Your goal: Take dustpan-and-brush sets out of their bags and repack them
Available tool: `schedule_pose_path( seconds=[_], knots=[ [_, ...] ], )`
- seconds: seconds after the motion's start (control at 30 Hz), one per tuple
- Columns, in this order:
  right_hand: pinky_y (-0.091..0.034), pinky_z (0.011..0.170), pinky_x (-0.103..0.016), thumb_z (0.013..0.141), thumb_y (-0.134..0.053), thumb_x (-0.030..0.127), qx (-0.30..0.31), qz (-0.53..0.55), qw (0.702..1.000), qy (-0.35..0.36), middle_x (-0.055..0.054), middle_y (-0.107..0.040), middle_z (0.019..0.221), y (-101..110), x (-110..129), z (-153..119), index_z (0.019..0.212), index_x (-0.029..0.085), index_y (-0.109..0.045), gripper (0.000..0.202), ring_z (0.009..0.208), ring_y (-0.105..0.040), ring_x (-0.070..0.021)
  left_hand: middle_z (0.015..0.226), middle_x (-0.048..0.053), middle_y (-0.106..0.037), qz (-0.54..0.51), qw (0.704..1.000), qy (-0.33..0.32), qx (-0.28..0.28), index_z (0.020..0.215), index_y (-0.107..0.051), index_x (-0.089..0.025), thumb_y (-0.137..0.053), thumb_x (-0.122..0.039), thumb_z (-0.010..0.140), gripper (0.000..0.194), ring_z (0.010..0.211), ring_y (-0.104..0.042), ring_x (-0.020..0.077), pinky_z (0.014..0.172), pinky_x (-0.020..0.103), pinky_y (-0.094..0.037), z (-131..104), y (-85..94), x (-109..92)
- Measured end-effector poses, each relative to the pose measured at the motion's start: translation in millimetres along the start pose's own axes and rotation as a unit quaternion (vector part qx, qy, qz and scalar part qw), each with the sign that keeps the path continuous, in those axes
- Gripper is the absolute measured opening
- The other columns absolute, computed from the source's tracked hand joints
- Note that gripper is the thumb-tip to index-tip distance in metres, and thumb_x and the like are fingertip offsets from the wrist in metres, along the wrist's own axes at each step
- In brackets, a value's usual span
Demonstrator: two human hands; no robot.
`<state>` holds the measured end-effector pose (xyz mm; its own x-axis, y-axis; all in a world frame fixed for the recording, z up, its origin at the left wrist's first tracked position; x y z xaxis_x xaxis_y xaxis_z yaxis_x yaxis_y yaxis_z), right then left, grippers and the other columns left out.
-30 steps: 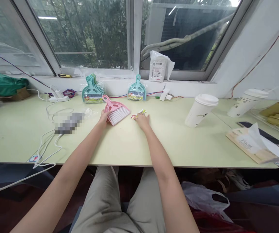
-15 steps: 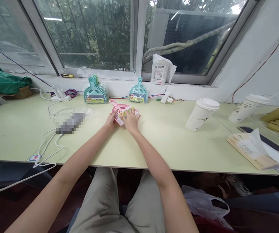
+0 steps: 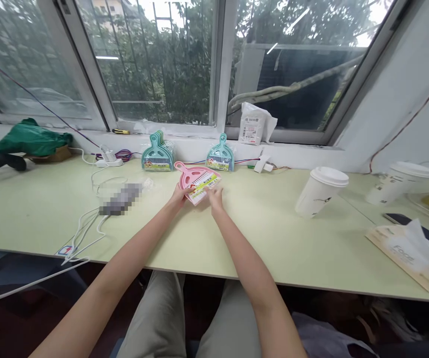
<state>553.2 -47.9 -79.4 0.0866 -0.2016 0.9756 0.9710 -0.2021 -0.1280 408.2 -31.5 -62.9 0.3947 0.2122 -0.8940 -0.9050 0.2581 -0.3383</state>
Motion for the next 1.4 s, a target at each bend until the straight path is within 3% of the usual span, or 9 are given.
schedule_pose_path(
  seconds=[0.13, 0.23, 0.4, 0.47, 0.73, 0.9, 1.07, 1.2, 1.4],
  knots=[
    [-0.056, 0.088, -0.035, 0.069, -0.071, 0.006, -0.004, 0.187, 0.972, -0.140, -0.007, -0.073, 0.095, 7.5, -18.5, 6.7, 0.091, 0.015, -0.062, 0.025, 0.094, -0.069, -0.0207, 0.119, 0.013, -0.065, 0.066, 0.995, 0.001, 0.079, 0.121, -0.059, -0.017, -0.080, -0.043, 0.059, 0.070, 0.110, -0.061, 0.0312, 0.092, 0.043, -0.050, -3.4, -12.3, -7.8],
    [-0.059, 0.082, -0.032, 0.065, -0.069, -0.003, -0.046, 0.224, 0.962, -0.148, -0.003, -0.073, 0.080, 20.4, -15.7, 10.7, 0.080, 0.016, -0.062, 0.025, 0.082, -0.071, -0.0179, 0.112, 0.012, -0.067, 0.277, 0.961, 0.007, 0.026, 0.109, -0.067, -0.018, -0.057, -0.053, 0.081, 0.046, 0.112, -0.059, 0.0305, 0.095, 0.045, -0.046, 0.0, 8.7, -14.0],
    [-0.061, 0.079, -0.029, 0.066, -0.066, -0.006, -0.067, 0.262, 0.953, -0.135, -0.002, -0.073, 0.080, 38.8, -15.0, 18.0, 0.082, 0.016, -0.062, 0.028, 0.080, -0.071, -0.0165, 0.130, 0.019, -0.054, 0.673, 0.714, -0.029, -0.190, 0.109, -0.067, -0.014, -0.043, -0.027, 0.090, 0.033, 0.134, -0.035, 0.0341, 0.110, 0.051, -0.025, -4.4, 75.0, -41.1],
    [-0.061, 0.077, -0.028, 0.065, -0.065, -0.008, -0.095, 0.263, 0.949, -0.143, 0.000, -0.073, 0.077, 47.1, -20.5, 20.4, 0.081, 0.017, -0.062, 0.029, 0.078, -0.071, -0.0154, 0.137, 0.022, -0.048, 0.704, 0.679, 0.008, -0.209, 0.122, -0.060, -0.012, -0.045, -0.017, 0.086, 0.039, 0.138, -0.031, 0.0356, 0.110, 0.055, -0.023, -6.7, 93.6, -39.0],
    [-0.059, 0.080, -0.023, 0.067, -0.066, -0.006, -0.141, 0.260, 0.948, -0.120, 0.000, -0.073, 0.084, 68.5, -30.4, 29.8, 0.080, 0.016, -0.061, 0.026, 0.081, -0.071, -0.0119, 0.085, 0.005, -0.073, 0.571, 0.812, -0.007, 0.119, 0.101, -0.071, -0.017, -0.045, -0.005, 0.065, 0.046, 0.092, -0.066, 0.0198, 0.090, 0.033, -0.047, 5.1, 58.5, -11.3],
    [-0.059, 0.079, -0.023, 0.066, -0.068, -0.004, -0.161, 0.245, 0.949, -0.117, 0.000, -0.073, 0.087, 74.9, -27.5, 29.5, 0.082, 0.017, -0.060, 0.028, 0.084, -0.070, -0.0125, 0.064, 0.003, -0.069, 0.689, 0.725, -0.007, 0.022, 0.080, -0.071, -0.019, -0.047, -0.004, 0.064, 0.032, 0.076, -0.065, 0.0205, 0.093, 0.037, -0.038, 7.0, 70.8, -26.3],
    [-0.059, 0.076, -0.022, 0.068, -0.064, -0.006, -0.171, 0.243, 0.944, -0.143, 0.000, -0.072, 0.083, 72.2, -27.3, 27.1, 0.081, 0.017, -0.060, 0.026, 0.082, -0.070, -0.0115, 0.087, 0.013, -0.071, 0.758, 0.638, -0.038, -0.128, 0.106, -0.063, -0.015, -0.041, -0.025, 0.088, 0.031, 0.087, -0.064, 0.0261, 0.095, 0.044, -0.032, 2.3, 80.7, -39.9],
    [-0.059, 0.076, -0.022, 0.068, -0.065, -0.006, -0.165, 0.231, 0.947, -0.149, 0.000, -0.072, 0.083, 70.0, -26.4, 26.0, 0.079, 0.017, -0.059, 0.026, 0.082, -0.070, -0.0119, 0.103, 0.019, -0.067, 0.791, 0.609, -0.031, -0.058, 0.103, -0.068, -0.015, -0.050, -0.039, 0.086, 0.035, 0.110, -0.056, 0.0331, 0.105, 0.052, -0.024, 2.2, 65.6, -24.5],
    [-0.060, 0.075, -0.022, 0.068, -0.065, -0.005, -0.164, 0.228, 0.948, -0.148, 0.000, -0.071, 0.081, 71.7, -26.0, 26.6, 0.078, 0.016, -0.059, 0.025, 0.082, -0.070, -0.0119, 0.110, 0.006, -0.067, 0.743, 0.661, -0.084, 0.069, 0.098, -0.073, -0.031, -0.050, -0.012, 0.075, 0.037, 0.126, -0.044, 0.0283, 0.111, 0.065, 0.010, -1.5, 56.3, -22.8]
  ],
)
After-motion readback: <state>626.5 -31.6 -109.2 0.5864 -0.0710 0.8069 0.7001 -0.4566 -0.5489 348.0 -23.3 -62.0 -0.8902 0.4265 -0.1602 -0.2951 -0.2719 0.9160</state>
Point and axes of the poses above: each hand's wrist, its own z-axis towards the middle knuckle, its own y-axis out of the back of the hand, x = y × z, the point moved 6 cm from there along z, towards the middle knuckle
